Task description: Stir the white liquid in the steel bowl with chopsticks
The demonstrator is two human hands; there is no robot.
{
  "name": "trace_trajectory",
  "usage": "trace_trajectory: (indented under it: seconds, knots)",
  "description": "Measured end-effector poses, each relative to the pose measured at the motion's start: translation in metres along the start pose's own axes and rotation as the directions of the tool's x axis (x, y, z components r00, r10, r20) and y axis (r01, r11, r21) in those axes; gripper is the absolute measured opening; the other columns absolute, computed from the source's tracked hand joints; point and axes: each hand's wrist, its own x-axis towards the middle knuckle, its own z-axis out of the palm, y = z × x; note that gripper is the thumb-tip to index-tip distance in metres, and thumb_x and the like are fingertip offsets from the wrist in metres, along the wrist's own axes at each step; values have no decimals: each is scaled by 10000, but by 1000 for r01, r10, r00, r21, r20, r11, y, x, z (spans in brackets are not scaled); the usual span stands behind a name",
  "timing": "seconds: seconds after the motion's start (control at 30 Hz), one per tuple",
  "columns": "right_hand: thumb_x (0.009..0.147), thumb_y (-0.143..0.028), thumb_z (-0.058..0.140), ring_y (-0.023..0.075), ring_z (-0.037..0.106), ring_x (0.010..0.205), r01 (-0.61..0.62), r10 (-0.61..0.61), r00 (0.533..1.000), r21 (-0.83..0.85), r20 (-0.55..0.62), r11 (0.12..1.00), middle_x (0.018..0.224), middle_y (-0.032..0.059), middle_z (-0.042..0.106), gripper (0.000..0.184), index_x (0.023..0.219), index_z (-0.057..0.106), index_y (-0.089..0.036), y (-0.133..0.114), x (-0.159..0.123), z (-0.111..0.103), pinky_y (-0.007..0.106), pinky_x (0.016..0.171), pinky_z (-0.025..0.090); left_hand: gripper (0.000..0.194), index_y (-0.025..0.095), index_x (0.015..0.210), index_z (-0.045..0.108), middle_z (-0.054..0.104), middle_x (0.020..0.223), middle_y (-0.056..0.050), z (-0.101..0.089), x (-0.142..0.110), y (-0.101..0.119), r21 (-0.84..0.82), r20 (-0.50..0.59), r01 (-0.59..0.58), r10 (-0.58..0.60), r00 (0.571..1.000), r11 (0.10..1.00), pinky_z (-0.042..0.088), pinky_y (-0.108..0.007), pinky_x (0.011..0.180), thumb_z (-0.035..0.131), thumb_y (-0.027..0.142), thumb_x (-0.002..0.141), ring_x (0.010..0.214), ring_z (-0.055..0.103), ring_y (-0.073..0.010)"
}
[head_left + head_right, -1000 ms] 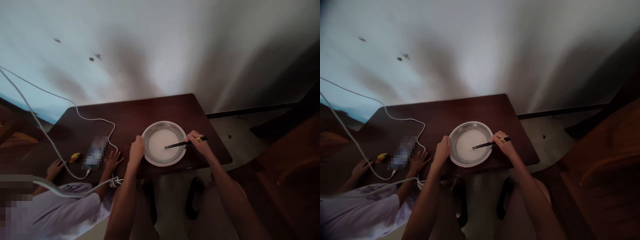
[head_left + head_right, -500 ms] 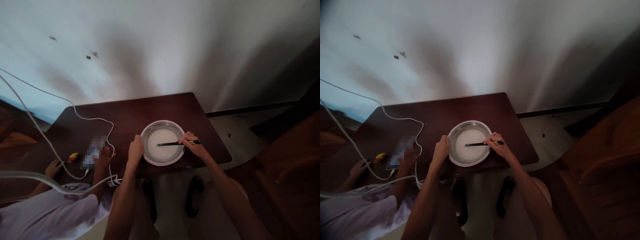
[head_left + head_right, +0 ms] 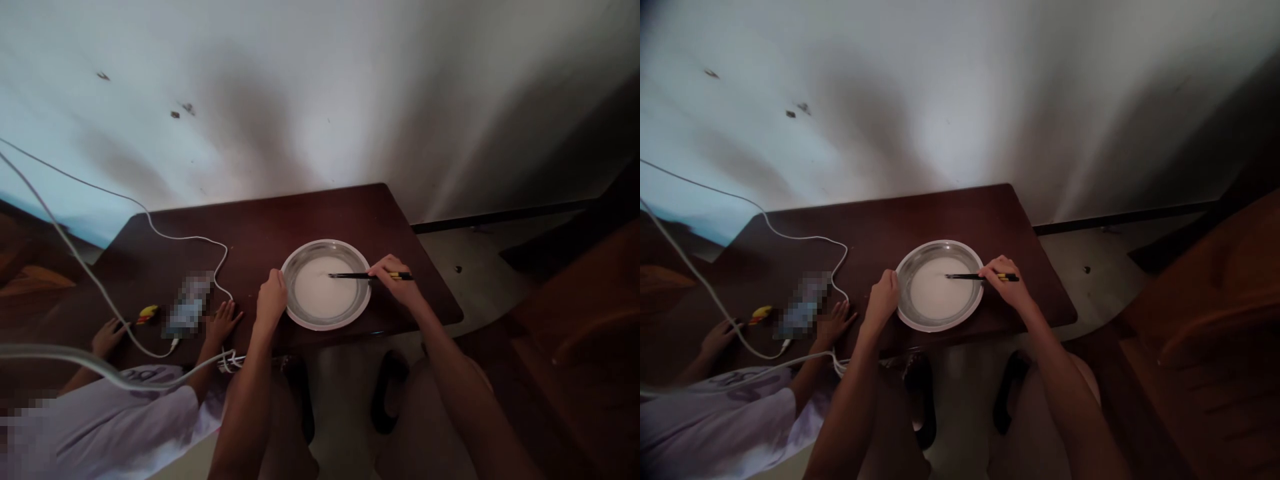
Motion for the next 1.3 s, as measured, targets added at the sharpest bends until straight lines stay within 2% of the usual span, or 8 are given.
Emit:
trace_trajectory:
  seconds: [0.1, 0.27, 0.47, 0.63, 0.83, 1.03, 1.2, 1.3]
  knots:
    - [874, -284, 455, 182, 567, 734, -28, 31, 998, 56, -54, 998, 690, 12, 668, 300, 643, 640, -234, 2, 1, -3, 354, 765, 397, 324, 188, 964, 506, 660, 870, -146, 1, 0, -1, -10, 7, -8, 8, 1000, 1000, 393, -295, 653, 213, 323, 930, 841, 635, -266]
    - [852, -284, 497, 186, 568, 788, 57, -64, 992, 70, 109, 996, 754, 1, 693, 216, 713, 658, -246, -4, 2, 9, 347, 765, 403, 327, 186, 951, 504, 655, 864, -148, -1, -2, 0, -3, 4, -13, 13, 1000, 1000, 393, -301, 649, 209, 324, 928, 833, 631, -273]
    - [875, -291, 443, 173, 566, 699, -31, 37, 997, 106, -62, 994, 658, 13, 646, 323, 616, 623, -226, -2, 4, 1, 343, 739, 418, 317, 188, 954, 501, 658, 867, -147, -1, -1, -1, -11, 15, -17, 17, 1000, 1000, 391, -303, 648, 215, 324, 929, 838, 633, -280]
    - [845, -282, 502, 182, 581, 788, 1, -23, 991, 167, 129, 986, 745, 11, 684, 225, 687, 656, -238, -6, 2, 8, 328, 740, 434, 306, 185, 968, 499, 658, 888, -157, 0, -1, -1, -2, 1, -20, 20, 1000, 1000, 390, -301, 657, 222, 310, 930, 845, 634, -275]
    - [869, -313, 457, 172, 564, 713, -55, 67, 995, 154, -76, 986, 671, 19, 630, 310, 634, 640, -226, 1, 2, -1, 336, 728, 438, 323, 183, 974, 512, 660, 886, -158, -1, -1, 1, -17, 15, -5, 5, 1000, 1000, 395, -297, 665, 224, 323, 930, 843, 633, -264]
    - [844, -284, 504, 181, 578, 809, -1, -27, 990, 196, 141, 981, 756, 18, 683, 217, 705, 664, -237, -3, 1, 6, 329, 743, 449, 321, 183, 975, 505, 660, 878, -160, 0, 0, 2, -4, 2, -7, 7, 1000, 1000, 387, -297, 645, 217, 315, 929, 837, 635, -272]
    - [862, -301, 469, 177, 566, 732, -41, 53, 994, 130, -93, 991, 688, 18, 651, 284, 653, 648, -231, 0, 4, -2, 341, 735, 438, 327, 187, 970, 508, 659, 849, -147, 0, -1, 1, 1, 5, -10, 10, 1000, 1000, 383, -290, 631, 215, 326, 931, 816, 636, -266]
    - [870, -301, 452, 174, 574, 714, -48, 50, 999, 173, -9, 984, 664, 17, 643, 319, 619, 633, -227, 0, 2, -2, 333, 717, 445, 319, 188, 965, 506, 659, 850, -145, 0, -1, 0, 4, 1, -18, 18, 1000, 1000, 381, -289, 630, 216, 318, 932, 813, 635, -263]
